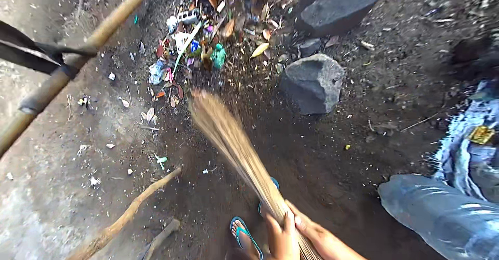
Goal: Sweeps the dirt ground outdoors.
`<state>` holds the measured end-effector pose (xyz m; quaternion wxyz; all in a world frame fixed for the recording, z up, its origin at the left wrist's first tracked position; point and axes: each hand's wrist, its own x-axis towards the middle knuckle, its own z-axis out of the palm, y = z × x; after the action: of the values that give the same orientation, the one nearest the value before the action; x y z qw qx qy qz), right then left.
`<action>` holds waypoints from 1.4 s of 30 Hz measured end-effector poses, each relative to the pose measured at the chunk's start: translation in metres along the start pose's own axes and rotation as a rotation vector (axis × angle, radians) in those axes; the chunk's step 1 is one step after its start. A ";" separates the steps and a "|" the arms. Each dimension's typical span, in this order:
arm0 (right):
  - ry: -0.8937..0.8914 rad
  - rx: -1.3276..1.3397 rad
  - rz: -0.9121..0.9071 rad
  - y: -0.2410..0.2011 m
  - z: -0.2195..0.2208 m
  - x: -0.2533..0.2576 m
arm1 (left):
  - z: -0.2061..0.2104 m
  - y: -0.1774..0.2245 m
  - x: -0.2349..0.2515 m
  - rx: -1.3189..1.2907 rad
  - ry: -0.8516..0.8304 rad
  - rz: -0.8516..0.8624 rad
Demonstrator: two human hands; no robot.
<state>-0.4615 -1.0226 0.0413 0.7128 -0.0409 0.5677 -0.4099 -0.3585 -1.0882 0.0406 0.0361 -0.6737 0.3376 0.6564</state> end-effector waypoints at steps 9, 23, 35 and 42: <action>0.320 -0.121 -0.222 -0.058 0.018 0.126 | -0.021 0.116 0.123 0.058 -0.186 0.192; 0.558 0.240 -0.277 -0.071 0.098 0.357 | -0.112 0.215 0.332 0.769 -0.214 0.180; 0.715 0.276 -0.844 -0.368 0.000 0.513 | -0.016 0.556 0.444 0.931 -0.329 0.757; 0.447 0.269 -0.488 -0.320 0.003 0.377 | -0.057 0.437 0.326 0.625 -0.506 0.746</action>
<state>-0.6235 -1.4732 -0.0823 0.4512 0.0097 0.6239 -0.6380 -0.5583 -1.5855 -0.0754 0.0795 -0.2864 0.7134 0.6346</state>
